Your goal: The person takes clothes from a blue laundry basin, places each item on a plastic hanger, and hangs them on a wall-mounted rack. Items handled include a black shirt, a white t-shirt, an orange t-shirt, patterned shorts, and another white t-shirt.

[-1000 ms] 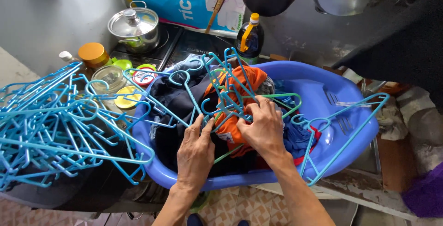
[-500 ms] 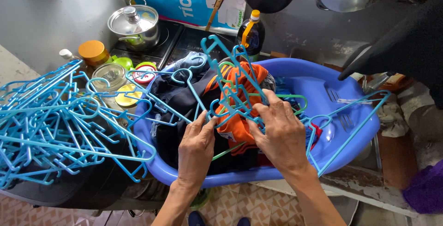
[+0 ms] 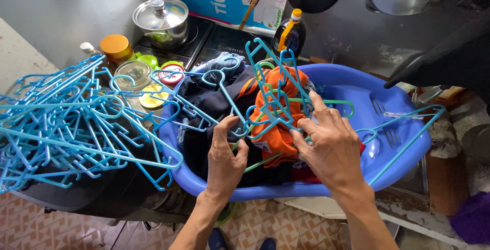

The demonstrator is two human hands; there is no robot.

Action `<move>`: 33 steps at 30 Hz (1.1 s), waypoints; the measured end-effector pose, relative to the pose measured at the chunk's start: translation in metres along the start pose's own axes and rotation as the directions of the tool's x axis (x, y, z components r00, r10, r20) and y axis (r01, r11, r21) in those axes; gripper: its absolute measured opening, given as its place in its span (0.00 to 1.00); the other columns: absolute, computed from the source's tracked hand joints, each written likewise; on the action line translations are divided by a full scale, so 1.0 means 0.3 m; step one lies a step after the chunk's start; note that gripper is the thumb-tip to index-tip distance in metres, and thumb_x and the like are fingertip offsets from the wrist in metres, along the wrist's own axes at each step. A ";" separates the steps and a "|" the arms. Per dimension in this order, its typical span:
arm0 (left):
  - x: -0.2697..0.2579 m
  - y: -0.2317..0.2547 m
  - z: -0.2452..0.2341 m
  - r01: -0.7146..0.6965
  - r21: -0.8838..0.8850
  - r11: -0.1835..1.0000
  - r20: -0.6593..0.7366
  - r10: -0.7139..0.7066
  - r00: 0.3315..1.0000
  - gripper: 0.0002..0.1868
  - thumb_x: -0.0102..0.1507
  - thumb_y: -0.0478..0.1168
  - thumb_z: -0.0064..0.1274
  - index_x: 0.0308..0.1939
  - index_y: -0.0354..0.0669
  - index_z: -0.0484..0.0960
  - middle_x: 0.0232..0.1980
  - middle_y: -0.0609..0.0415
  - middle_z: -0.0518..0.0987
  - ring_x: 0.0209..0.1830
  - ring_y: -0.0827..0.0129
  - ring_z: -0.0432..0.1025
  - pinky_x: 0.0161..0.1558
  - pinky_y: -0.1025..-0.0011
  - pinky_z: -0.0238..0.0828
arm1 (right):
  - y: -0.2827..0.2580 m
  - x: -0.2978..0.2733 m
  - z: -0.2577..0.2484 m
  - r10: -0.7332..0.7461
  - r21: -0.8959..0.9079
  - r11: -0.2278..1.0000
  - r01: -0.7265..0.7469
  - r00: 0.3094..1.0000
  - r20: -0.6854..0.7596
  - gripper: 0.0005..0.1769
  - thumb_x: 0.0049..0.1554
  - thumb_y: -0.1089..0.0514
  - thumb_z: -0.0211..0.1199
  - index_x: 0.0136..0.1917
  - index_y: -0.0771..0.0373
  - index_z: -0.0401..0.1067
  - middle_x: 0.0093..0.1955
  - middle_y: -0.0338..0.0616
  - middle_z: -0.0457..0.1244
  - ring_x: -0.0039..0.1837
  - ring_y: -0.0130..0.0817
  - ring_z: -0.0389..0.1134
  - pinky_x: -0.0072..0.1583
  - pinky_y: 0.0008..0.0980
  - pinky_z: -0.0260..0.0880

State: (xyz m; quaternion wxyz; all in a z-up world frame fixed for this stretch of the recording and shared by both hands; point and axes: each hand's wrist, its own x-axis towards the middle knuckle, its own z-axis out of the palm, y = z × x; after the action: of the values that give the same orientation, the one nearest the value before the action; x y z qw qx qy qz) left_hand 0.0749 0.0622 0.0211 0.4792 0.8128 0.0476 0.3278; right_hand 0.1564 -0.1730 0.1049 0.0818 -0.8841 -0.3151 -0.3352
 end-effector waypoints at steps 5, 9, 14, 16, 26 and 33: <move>-0.007 -0.038 0.001 -0.007 -0.037 0.999 -0.007 0.006 1.000 0.34 0.73 0.26 0.56 0.84 0.50 0.73 0.81 0.47 0.83 0.79 0.58 0.82 0.63 0.67 0.87 | 0.024 0.051 -0.016 -0.170 -0.020 0.985 0.171 0.984 0.055 0.09 0.62 0.46 0.80 0.51 0.50 0.84 0.92 0.52 0.67 0.73 0.52 0.77 0.64 0.53 0.77; 0.004 -0.028 -0.013 -0.044 -0.051 0.998 -0.037 0.042 0.998 0.40 0.74 0.22 0.52 0.89 0.54 0.68 0.86 0.47 0.80 0.86 0.62 0.79 0.58 0.70 0.89 | 0.013 0.081 -0.011 -0.257 0.003 0.966 0.257 0.965 0.049 0.10 0.64 0.48 0.80 0.47 0.52 0.82 0.91 0.55 0.67 0.74 0.52 0.77 0.62 0.52 0.78; 0.009 -0.035 -0.043 -0.065 0.057 0.996 -0.025 0.066 0.997 0.35 0.76 0.26 0.50 0.88 0.50 0.71 0.83 0.45 0.81 0.81 0.50 0.81 0.64 0.60 0.86 | 0.015 0.056 -0.071 -0.317 0.281 0.921 0.269 0.938 0.141 0.13 0.64 0.48 0.81 0.46 0.54 0.79 0.91 0.54 0.66 0.76 0.54 0.75 0.67 0.54 0.77; 0.003 -0.038 -0.058 -0.108 0.138 0.985 -0.015 0.111 0.994 0.35 0.75 0.25 0.50 0.87 0.48 0.72 0.82 0.44 0.82 0.81 0.46 0.81 0.74 0.55 0.81 | 0.053 0.016 -0.112 -0.280 0.375 0.905 0.201 0.945 0.168 0.12 0.65 0.49 0.79 0.48 0.55 0.79 0.91 0.57 0.65 0.81 0.56 0.74 0.75 0.54 0.74; 0.004 0.019 -0.031 -0.255 0.610 0.751 0.062 0.275 0.959 0.31 0.71 0.59 0.67 0.73 0.48 0.88 0.74 0.50 0.86 0.78 0.51 0.77 0.73 0.50 0.67 | 0.141 -0.177 0.029 0.651 0.656 0.336 -0.675 0.670 0.356 0.04 0.76 0.57 0.55 0.61 0.53 0.71 0.62 0.44 0.76 0.37 0.28 0.68 0.40 0.31 0.66; -0.003 0.035 0.036 -0.232 0.564 0.793 0.157 0.173 0.972 0.17 0.78 0.47 0.60 0.69 0.53 0.92 0.46 0.55 0.88 0.47 0.50 0.82 0.50 0.48 0.76 | 0.010 -0.205 0.108 0.656 0.772 0.236 -0.590 0.683 0.322 0.18 0.81 0.58 0.49 0.73 0.60 0.78 0.78 0.40 0.70 0.58 0.38 0.86 0.70 0.37 0.81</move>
State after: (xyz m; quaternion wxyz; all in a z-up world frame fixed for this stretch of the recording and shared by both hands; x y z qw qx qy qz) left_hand 0.0780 0.0480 0.0256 0.1737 0.9350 0.0343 0.3074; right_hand 0.1403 -0.1947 0.0408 0.6272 -0.7690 -0.0528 -0.1118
